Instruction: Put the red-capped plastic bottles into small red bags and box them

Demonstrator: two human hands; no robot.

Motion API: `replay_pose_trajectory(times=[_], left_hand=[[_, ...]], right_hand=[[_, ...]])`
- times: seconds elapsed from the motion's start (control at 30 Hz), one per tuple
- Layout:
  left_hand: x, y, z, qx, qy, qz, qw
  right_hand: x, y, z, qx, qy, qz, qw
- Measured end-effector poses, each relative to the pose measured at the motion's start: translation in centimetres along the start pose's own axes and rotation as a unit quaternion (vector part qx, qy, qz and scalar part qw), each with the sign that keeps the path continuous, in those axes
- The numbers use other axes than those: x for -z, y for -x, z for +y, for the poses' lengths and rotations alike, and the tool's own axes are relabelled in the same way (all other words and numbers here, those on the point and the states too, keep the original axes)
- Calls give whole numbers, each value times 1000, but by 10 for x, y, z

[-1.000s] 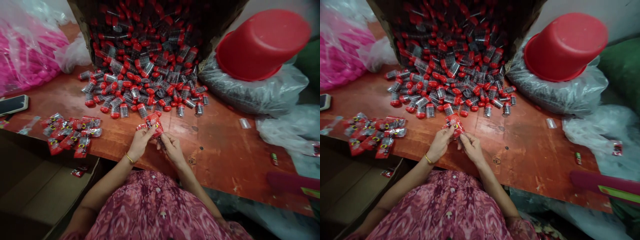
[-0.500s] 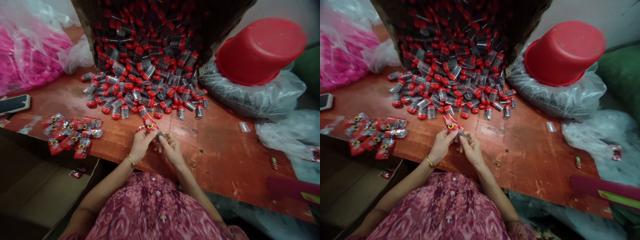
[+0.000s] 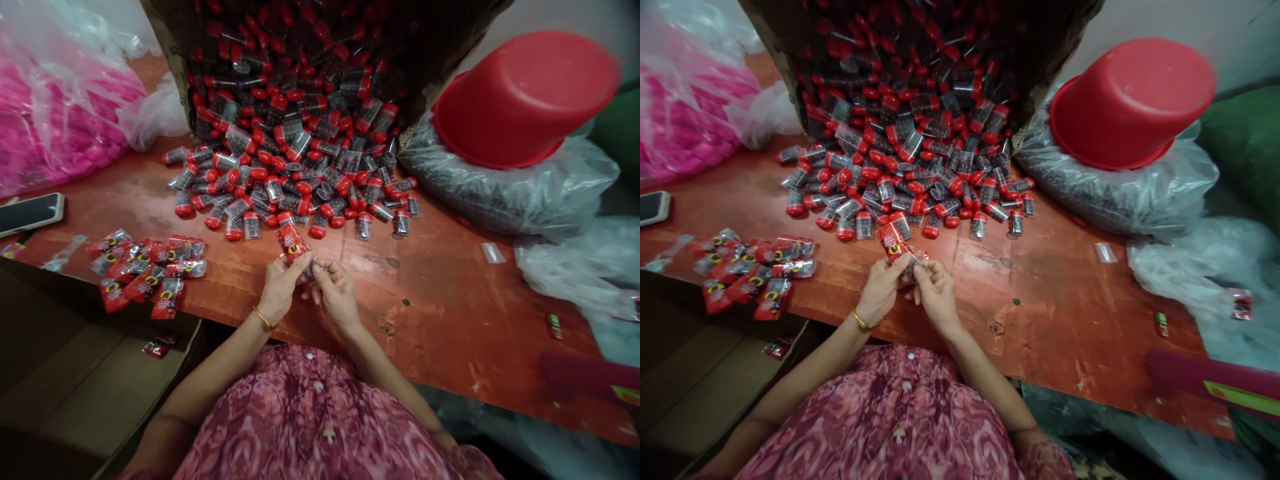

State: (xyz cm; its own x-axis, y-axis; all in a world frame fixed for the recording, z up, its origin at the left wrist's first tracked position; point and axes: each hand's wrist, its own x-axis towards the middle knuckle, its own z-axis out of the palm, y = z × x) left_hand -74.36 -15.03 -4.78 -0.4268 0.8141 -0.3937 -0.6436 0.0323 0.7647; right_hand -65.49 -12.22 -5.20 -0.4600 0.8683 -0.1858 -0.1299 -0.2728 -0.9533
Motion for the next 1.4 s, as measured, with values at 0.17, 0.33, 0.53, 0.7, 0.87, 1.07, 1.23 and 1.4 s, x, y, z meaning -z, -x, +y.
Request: replay_pose_trajectory(times=[0.17, 0.33, 0.53, 0.7, 0.87, 1.07, 1.23, 1.4], left_hand=[[-6, 7, -5, -10, 35, 3, 999], [0, 7, -10, -15, -11, -3, 1000], [2, 8, 2, -16, 3, -15, 1000], [2, 8, 3, 26, -4, -22, 999], [10, 6, 5, 11, -44, -52, 998], [15, 7, 16, -6, -11, -31, 999], [13, 8, 8, 33, 42, -44, 998], [40, 0, 30, 71, 61, 47, 994]], right_hand=[[-4, 7, 1, 59, 50, 63, 995], [-2, 3, -4, 30, 51, 28, 998], [-7, 1, -5, 38, 55, -10, 998], [-8, 1, 2, 25, 44, -30, 998], [-4, -3, -3, -21, 0, -77, 997], [1, -5, -8, -36, -5, -162, 986], [-5, -15, 10, 11, 83, -72, 994], [13, -45, -1, 196, 371, -8, 908]])
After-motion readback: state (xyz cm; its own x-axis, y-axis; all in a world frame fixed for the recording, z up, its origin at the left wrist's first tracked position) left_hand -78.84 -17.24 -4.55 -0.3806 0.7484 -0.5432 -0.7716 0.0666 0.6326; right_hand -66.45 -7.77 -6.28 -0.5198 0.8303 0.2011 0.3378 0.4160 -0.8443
